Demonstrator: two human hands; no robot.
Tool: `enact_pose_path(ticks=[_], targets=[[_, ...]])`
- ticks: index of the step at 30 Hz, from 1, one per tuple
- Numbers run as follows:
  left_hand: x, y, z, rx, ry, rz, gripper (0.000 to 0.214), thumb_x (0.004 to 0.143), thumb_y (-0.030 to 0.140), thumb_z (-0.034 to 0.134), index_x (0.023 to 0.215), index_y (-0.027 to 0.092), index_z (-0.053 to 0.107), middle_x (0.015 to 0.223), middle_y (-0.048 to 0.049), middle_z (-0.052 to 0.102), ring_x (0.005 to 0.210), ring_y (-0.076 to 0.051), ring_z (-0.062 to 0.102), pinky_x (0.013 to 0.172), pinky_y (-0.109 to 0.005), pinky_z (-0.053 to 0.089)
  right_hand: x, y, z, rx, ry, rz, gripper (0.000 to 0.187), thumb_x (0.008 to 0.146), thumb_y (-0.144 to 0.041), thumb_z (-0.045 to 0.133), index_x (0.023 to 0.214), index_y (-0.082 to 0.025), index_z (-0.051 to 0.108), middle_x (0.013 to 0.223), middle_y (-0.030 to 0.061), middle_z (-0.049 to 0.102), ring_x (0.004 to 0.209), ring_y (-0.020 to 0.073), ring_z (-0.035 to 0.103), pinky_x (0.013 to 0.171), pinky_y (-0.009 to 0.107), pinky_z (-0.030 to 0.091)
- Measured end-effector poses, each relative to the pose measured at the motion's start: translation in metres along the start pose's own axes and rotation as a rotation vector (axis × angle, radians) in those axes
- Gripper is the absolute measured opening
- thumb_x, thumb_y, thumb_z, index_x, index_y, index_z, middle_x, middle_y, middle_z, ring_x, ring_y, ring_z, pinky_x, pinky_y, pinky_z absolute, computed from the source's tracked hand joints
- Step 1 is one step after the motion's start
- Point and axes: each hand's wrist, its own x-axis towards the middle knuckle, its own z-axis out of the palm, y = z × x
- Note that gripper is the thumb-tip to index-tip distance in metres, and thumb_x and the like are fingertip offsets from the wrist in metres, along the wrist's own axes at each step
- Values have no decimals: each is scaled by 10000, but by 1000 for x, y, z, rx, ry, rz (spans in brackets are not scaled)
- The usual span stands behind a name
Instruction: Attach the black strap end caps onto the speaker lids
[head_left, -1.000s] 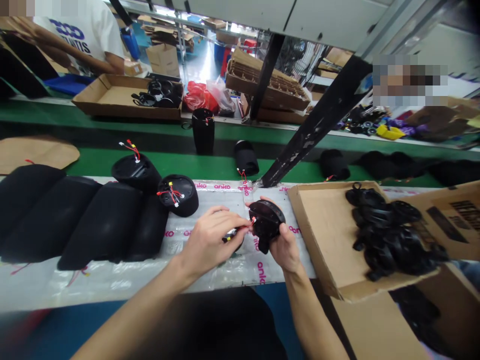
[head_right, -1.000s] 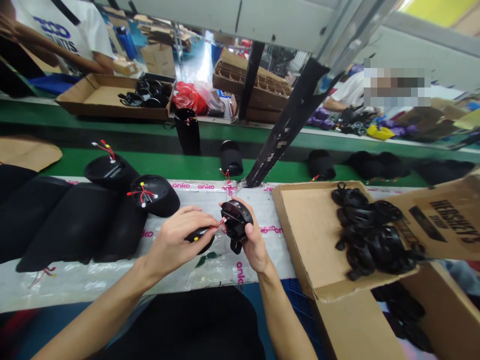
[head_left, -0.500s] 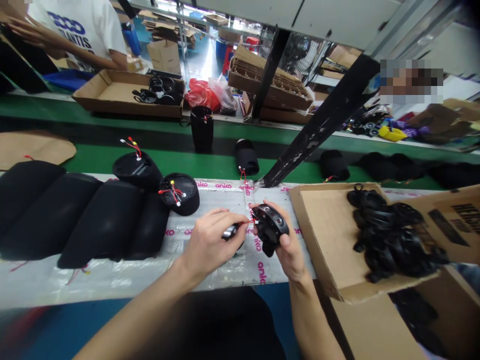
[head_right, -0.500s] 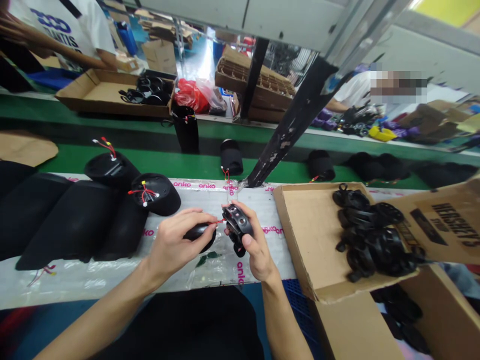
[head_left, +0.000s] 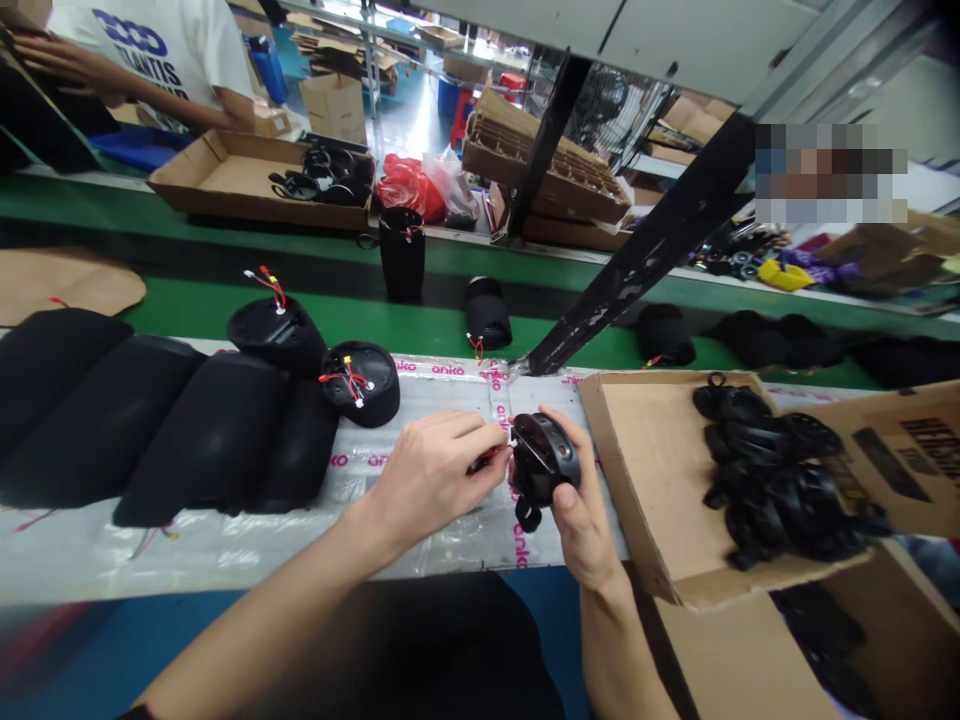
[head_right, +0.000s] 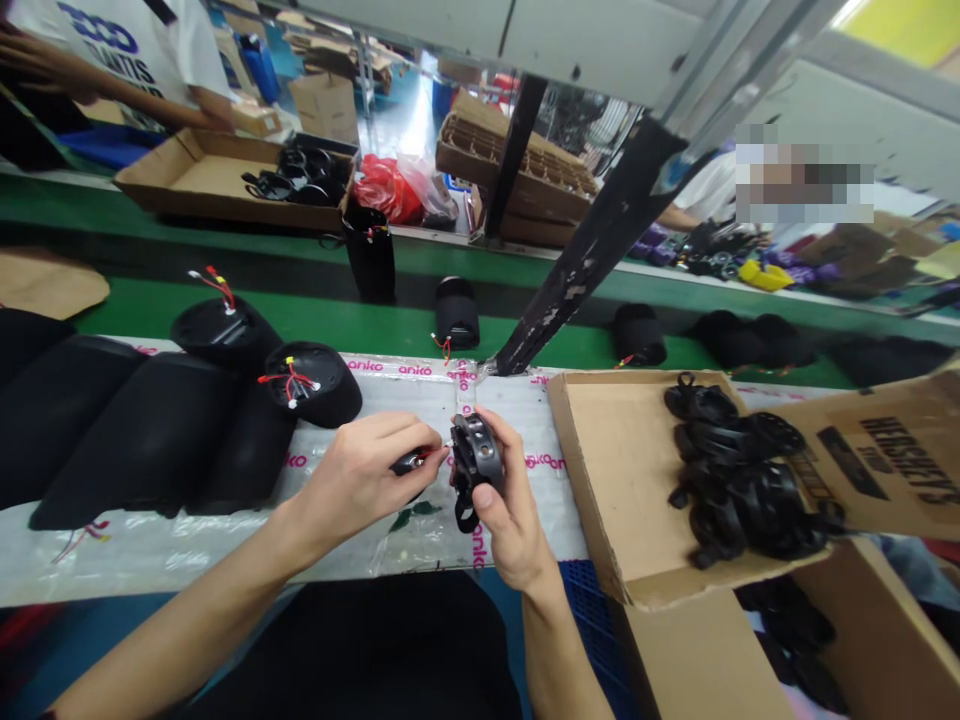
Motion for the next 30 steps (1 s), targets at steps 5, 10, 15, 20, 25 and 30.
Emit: enact_pose_path(ticks=[5,10,15,20,25,30], targets=[[4,-1,1,-31,-28,16,143,1054,198,634,925,200,698,842,-22,724,768,-195,683,741,-336,520,5,2,-7,141,-49,16,700,1021,-731,535,1614,-368,455,1586,105,572,1108,327,726,978,521,639],[4,-2,-7,-203,-30,-116,53,1008,208,731,984,231,689,908,-4,770,849,-200,724,810,-341,559,12,4,-4,238,-107,73,804,931,-813,594,1579,-356,463,1534,122,626,894,298,745,838,522,666],[-19,-9,-28,-292,-65,-136,327,908,241,856,1140,244,625,1184,-63,755,1118,-245,742,946,-372,602,13,-1,3,353,-62,159,856,884,-847,666,1553,-349,474,1273,114,706,771,276,728,685,479,666],[-34,-18,-21,-221,23,11,151,1017,125,727,1070,250,661,1016,13,798,1050,-189,777,1208,-457,465,12,-6,6,404,-90,176,858,832,-809,781,1521,-356,543,1387,121,666,751,235,698,625,423,649],[-28,-13,-3,-90,216,-103,152,1005,243,798,1009,228,647,888,34,772,798,-157,733,965,-389,521,11,-9,7,317,-91,139,791,872,-764,777,1521,-368,557,1369,104,679,846,258,720,676,415,653],[-28,1,-1,-35,216,-92,83,1037,197,745,1017,230,672,955,10,807,894,-175,769,969,-397,490,13,-15,15,377,-59,149,763,884,-751,775,1500,-350,573,1366,105,677,817,233,702,619,380,656]])
